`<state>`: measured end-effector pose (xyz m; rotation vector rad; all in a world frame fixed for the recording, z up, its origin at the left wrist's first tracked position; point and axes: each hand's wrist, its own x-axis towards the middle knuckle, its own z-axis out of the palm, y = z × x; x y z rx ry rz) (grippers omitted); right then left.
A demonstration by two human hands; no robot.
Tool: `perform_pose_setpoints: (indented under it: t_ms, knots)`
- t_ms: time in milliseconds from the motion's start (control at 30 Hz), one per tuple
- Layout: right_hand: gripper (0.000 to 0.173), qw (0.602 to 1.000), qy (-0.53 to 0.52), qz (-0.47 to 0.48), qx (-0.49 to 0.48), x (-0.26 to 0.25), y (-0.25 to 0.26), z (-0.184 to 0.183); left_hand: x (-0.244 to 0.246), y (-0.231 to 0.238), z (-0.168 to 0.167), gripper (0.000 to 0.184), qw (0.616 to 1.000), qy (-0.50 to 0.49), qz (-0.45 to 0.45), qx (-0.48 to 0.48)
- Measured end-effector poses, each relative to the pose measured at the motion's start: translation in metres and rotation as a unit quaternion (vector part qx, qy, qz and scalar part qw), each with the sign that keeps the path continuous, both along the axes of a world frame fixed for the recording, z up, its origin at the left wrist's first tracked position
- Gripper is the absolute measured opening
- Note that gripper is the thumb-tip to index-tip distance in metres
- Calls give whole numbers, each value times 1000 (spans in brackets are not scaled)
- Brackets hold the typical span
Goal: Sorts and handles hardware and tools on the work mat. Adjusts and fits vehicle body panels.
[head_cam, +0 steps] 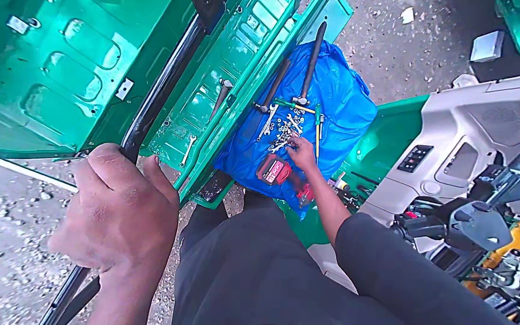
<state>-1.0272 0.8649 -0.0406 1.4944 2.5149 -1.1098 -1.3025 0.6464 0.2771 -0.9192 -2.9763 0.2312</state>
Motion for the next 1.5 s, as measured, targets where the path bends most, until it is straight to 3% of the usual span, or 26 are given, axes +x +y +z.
perform_pose_setpoints:
  t_ms: [200,333,467,633,767,933,1033,1067,1100,1167,1233,1300,1367,1500]
  knots:
    - [13,1000,5,-6,-11,-15,-3,-11,0,-1,-1,50,1000,0,0,2]
    - [13,998,15,-28,-54,-12,2,4,0,1,-1,51,1000,6,8,0]
    - [20,993,-62,-1,-103,-19,-9,9,0,0,-1,52,1000,1,11,-2]
    - [27,992,-70,-51,-87,-34,-23,0,1,2,0,49,1000,16,8,-2]
    - [24,998,-49,9,-45,-28,-20,-12,0,1,-1,51,1000,0,12,-5]
    - [22,991,-99,77,-43,-29,-13,-13,1,1,0,51,1000,5,15,-8]
    - [22,995,-43,-15,-87,-27,-8,1,1,2,0,51,1000,12,16,-6]
    - [21,986,37,-97,-133,-23,-5,4,1,2,0,51,1000,12,16,-6]
    - [18,949,146,-191,-202,-20,-3,3,1,2,0,51,1000,12,16,-6]
    - [15,816,344,-323,-333,-10,1,3,1,1,0,52,1000,9,14,-4]
    - [18,730,427,-383,-371,-3,10,2,2,1,0,51,1000,4,10,4]
    - [20,703,455,-402,-370,-5,21,1,1,1,0,51,1000,7,11,4]
    - [10,739,435,-390,-336,-9,30,-3,0,1,0,52,1000,6,15,1]
    - [18,907,206,-328,-167,-17,52,-6,-1,-2,-3,56,1000,1,23,-1]
